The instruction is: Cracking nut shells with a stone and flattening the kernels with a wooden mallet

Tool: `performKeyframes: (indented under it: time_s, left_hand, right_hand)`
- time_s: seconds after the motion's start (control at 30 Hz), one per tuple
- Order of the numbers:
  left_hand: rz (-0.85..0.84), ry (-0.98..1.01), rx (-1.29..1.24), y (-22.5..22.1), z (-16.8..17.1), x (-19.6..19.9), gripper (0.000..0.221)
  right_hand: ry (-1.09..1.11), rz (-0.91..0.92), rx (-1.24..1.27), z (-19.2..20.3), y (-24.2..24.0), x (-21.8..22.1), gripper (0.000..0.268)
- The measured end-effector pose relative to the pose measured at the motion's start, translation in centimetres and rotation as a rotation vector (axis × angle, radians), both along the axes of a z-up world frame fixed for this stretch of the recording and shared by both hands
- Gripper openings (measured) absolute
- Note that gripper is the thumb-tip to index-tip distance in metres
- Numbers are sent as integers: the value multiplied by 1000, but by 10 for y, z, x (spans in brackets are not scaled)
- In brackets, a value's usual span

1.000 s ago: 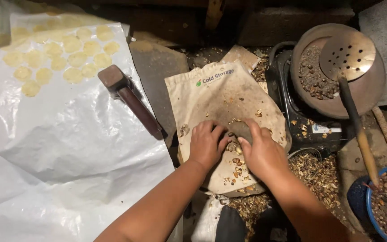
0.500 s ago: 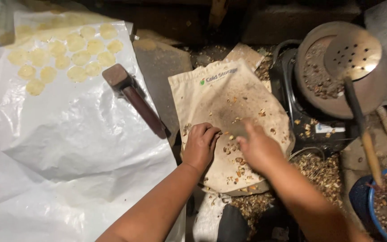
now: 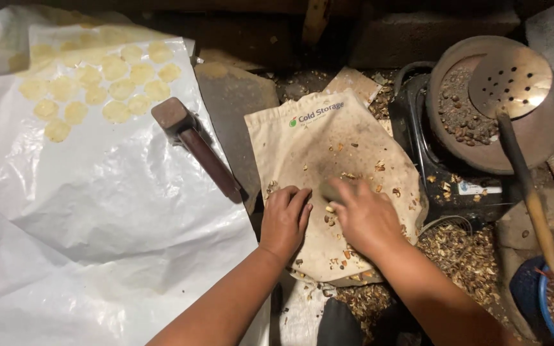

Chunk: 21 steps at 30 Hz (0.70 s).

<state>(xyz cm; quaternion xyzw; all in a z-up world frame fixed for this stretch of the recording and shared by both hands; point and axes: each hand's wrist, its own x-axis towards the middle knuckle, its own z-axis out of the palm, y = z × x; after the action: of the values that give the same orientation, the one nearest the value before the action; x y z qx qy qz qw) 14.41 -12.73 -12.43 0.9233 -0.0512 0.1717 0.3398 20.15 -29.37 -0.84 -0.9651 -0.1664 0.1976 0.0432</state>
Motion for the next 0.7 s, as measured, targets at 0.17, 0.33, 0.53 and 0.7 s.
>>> performKeyframes:
  time_s: [0.17, 0.33, 0.53, 0.7]
  left_hand:
    - [-50, 46, -20, 1, -3, 1, 20]
    - [-8, 33, -72, -5, -5, 14, 15]
    - [-19, 70, -141, -9, -5, 14, 10]
    - [-18, 56, -100, -18, -14, 31, 16]
  right_hand:
    - [196, -221, 97, -13, -20, 12, 53]
    - [246, -266, 138, -6, -15, 25, 52]
    - [115, -110, -115, 4, 2, -6, 52]
    - [-20, 41, -78, -10, -27, -21, 44]
